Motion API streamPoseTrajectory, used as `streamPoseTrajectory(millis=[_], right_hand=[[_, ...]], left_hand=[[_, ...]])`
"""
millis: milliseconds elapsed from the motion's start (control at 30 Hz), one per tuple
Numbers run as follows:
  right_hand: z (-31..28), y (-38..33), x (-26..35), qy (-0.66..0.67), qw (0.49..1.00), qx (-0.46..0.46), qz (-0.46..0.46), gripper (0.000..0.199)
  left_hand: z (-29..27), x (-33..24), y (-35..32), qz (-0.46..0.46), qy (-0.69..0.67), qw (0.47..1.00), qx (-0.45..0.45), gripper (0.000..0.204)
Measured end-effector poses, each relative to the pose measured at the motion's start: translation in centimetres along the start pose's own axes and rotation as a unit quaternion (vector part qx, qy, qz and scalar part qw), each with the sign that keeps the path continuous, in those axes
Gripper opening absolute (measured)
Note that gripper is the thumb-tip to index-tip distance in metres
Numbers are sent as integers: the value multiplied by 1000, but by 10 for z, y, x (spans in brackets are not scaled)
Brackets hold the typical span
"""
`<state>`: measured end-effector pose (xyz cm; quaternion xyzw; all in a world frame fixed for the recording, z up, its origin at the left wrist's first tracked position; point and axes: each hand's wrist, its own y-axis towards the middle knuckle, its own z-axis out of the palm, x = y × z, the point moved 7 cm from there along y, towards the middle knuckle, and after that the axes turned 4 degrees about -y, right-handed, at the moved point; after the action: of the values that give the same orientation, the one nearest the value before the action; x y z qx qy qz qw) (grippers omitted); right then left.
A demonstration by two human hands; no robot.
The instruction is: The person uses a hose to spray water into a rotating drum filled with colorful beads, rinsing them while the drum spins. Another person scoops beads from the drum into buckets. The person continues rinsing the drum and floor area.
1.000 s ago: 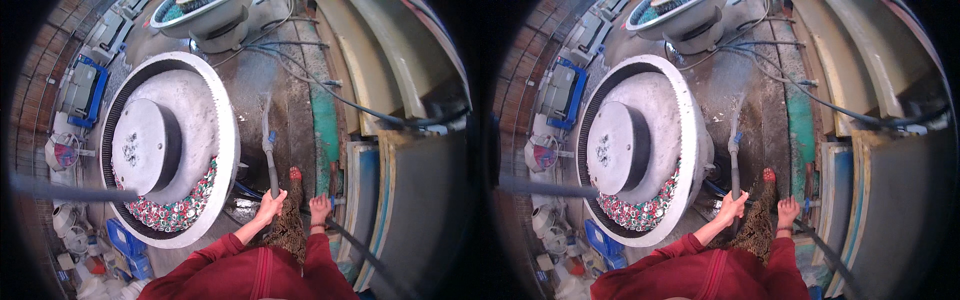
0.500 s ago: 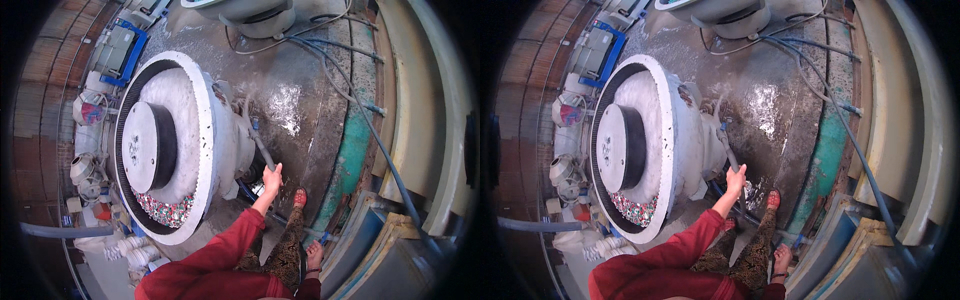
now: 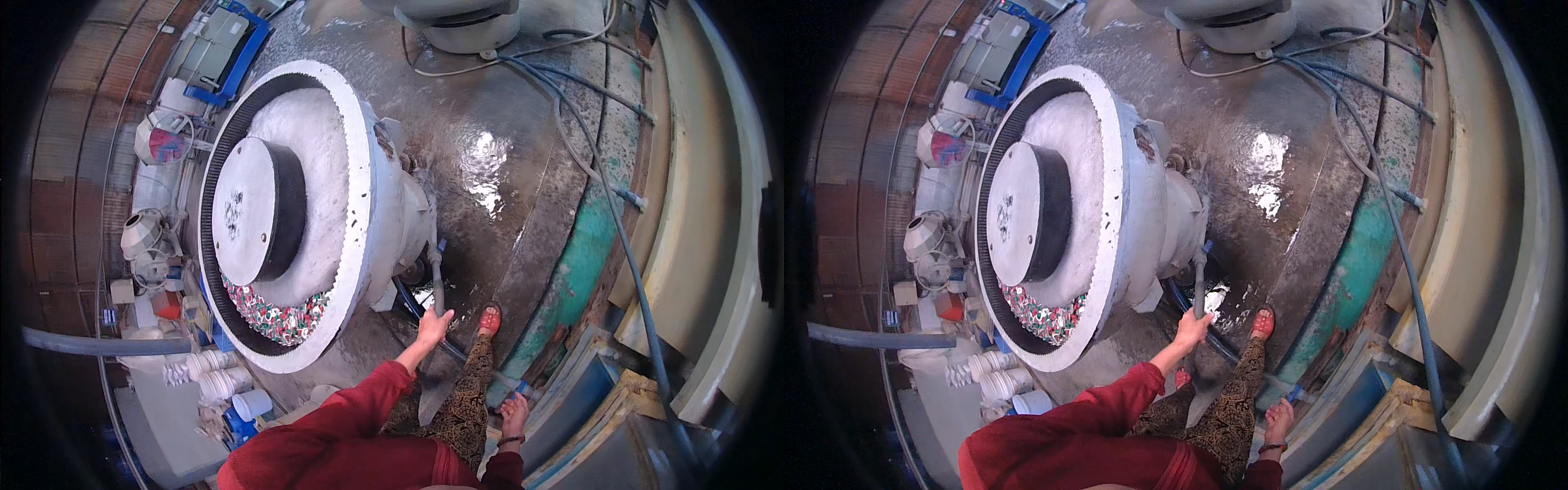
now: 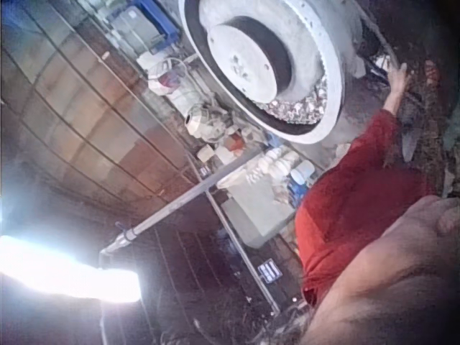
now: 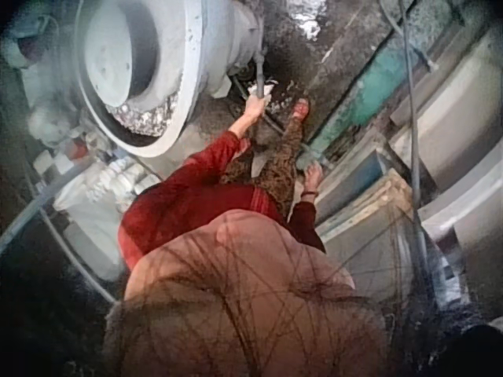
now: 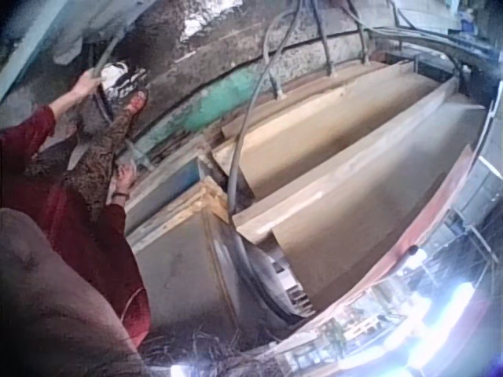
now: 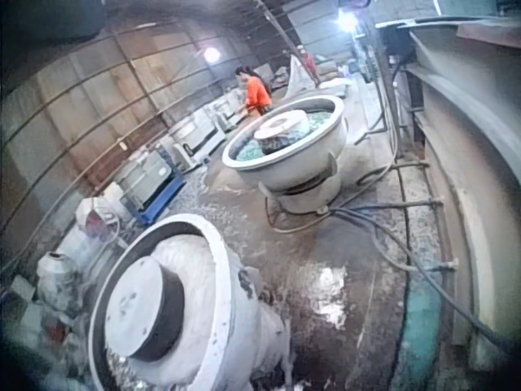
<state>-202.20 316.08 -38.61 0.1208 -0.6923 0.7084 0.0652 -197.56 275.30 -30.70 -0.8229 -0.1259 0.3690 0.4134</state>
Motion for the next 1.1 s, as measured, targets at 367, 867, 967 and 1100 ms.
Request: streamPoseTrajectory(millis=[367,867,967,1100], right_hand=[[36,-2,-20,-147,984,55,-83,32],[237,-256,-150,-280,705,233,-608,53],[271,-318,-194,-349,649,261,-623,54],[284,-310,-232,-435,642,289,-562,50]], left_hand=[[-52,36,-97,116,159,980,-7,53],[-221,277,-226,133,161,978,-24,49],[-291,336,-240,116,171,978,-41,46],[-383,408,-249,64,173,979,-88,46]])
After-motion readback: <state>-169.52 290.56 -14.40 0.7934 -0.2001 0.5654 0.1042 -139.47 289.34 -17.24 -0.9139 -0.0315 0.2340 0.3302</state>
